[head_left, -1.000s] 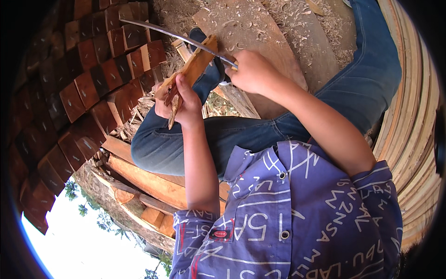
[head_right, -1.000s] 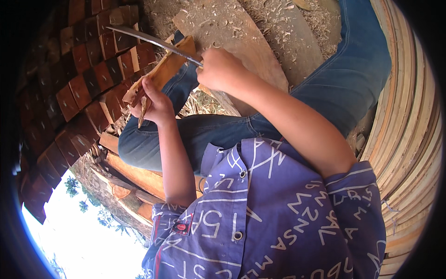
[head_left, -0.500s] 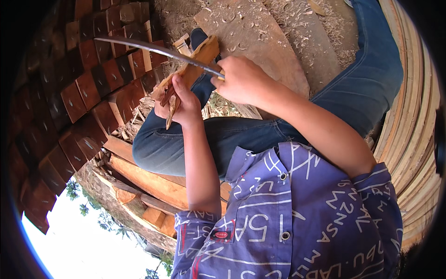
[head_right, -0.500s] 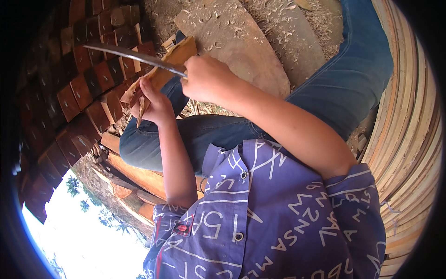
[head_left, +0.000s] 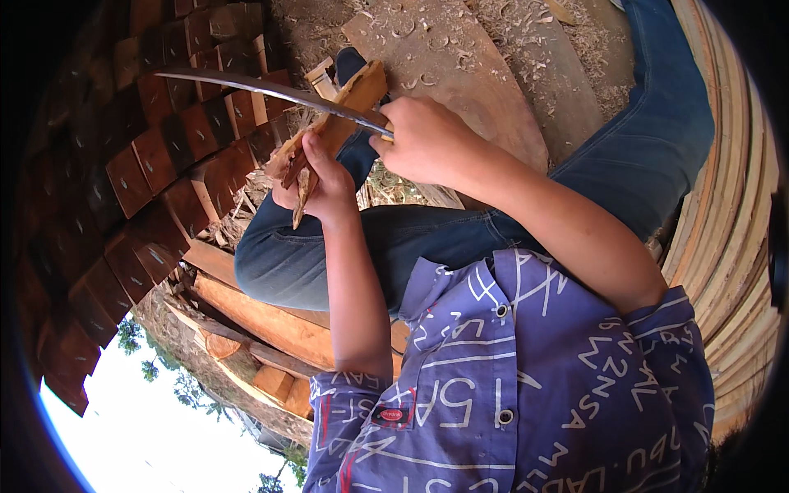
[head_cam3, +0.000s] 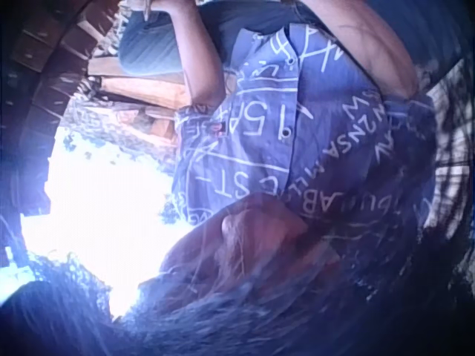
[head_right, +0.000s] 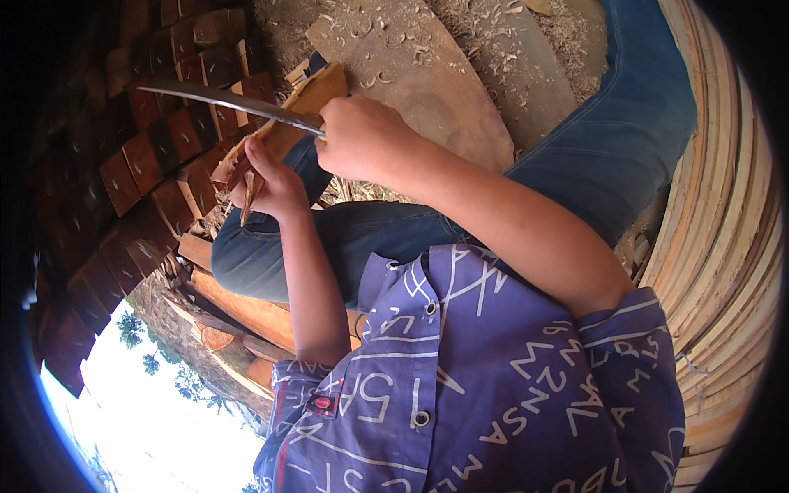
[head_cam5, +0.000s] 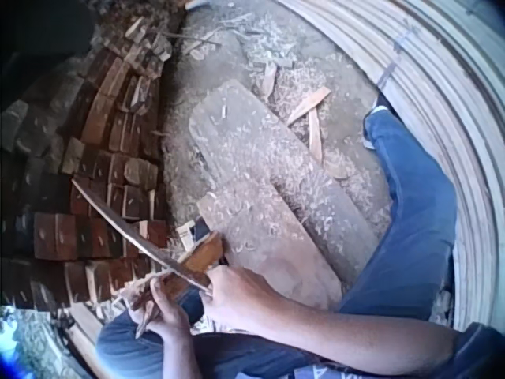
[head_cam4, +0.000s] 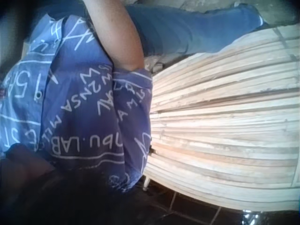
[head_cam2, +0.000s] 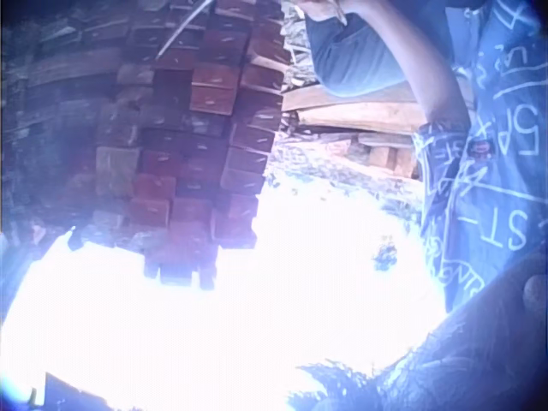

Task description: The person sits on the ground and uses a knife to shave and shape a small piece of wood. They repeatedly hold the wood in one hand and scrape the blade along its surface to remove thin shavings, occasionally rotating the piece to work different sides.

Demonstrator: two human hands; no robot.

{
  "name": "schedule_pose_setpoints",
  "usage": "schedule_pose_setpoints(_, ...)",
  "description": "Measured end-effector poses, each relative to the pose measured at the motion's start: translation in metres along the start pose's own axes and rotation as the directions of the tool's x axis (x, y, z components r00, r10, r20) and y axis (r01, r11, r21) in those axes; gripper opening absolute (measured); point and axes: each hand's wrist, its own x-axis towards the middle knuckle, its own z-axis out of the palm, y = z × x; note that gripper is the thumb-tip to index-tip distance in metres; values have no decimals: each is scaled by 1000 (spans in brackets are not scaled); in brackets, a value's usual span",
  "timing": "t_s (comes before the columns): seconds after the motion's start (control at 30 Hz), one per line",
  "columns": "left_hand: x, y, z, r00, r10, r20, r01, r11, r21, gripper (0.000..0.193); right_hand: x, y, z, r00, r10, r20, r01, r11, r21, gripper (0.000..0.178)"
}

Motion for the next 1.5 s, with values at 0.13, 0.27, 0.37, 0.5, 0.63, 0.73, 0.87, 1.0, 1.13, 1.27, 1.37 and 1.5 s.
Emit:
schedule_pose_setpoints(0.13, 3, 1, -1, 998, 47, 31, -50, 994, 97, 25, 6, 13, 0, 996, 84, 2, -84, 996, 23, 22)
schedule_pose_setpoints(0.27, 6, 1, -1, 999, 29, 18, -31, 995, 99, 26, 13, 18, -1, 998, 62, 14, -62, 998, 14, 24)
schedule_pose_setpoints(0.37, 4, -2, 2, 1000, 15, -3, -15, 999, 48, 23, 4, 10, -3, 999, 40, 13, -40, 999, 19, 25)
schedule_pose_setpoints(0.5, 1, -5, -4, 999, -16, 34, 14, 997, 74, 22, 0, 6, 1, 1000, 30, 6, -31, 998, 55, 25)
schedule_pose_setpoints(0.63, 6, 1, 2, 1000, -26, 9, 26, 998, 49, 21, 15, 24, 5, 997, 71, -9, -71, 997, 7, 25)
schedule_pose_setpoints(0.73, 8, -1, 0, 999, -43, -16, 44, 993, 108, 20, 16, 19, 4, 999, 47, -7, -47, 999, 2, 25)
schedule_pose_setpoints(0.87, 1, 1, -5, 997, -45, 68, 40, 996, 76, 22, 2, 1, 1, 1000, 16, 10, -16, 998, 67, 24)
schedule_pose_setpoints(1.0, 4, 6, -6, 993, -61, 104, 46, 989, 137, 21, 13, 18, 7, 999, 34, -42, -32, 999, 39, 21)
schedule_pose_setpoints(1.13, 5, 5, 1, 999, -44, -13, 44, 999, 6, 24, 19, 30, 10, 997, 64, -50, -64, 998, 3, 22)
schedule_pose_setpoints(1.27, 3, 2, -2, 998, -60, 31, 58, 996, 65, 24, 1, 8, 7, 997, -34, -69, 36, 999, 33, 23)
schedule_pose_setpoints(1.37, 3, 6, -7, 989, -106, 104, 90, 985, 150, 25, 4, 16, 13, 999, 18, -37, -17, 1000, 22, 24)
schedule_pose_setpoints(1.5, 6, 7, -4, 990, -138, 33, 135, 987, 82, 27, 17, 29, 8, 996, 82, -18, -82, 996, -19, 24)
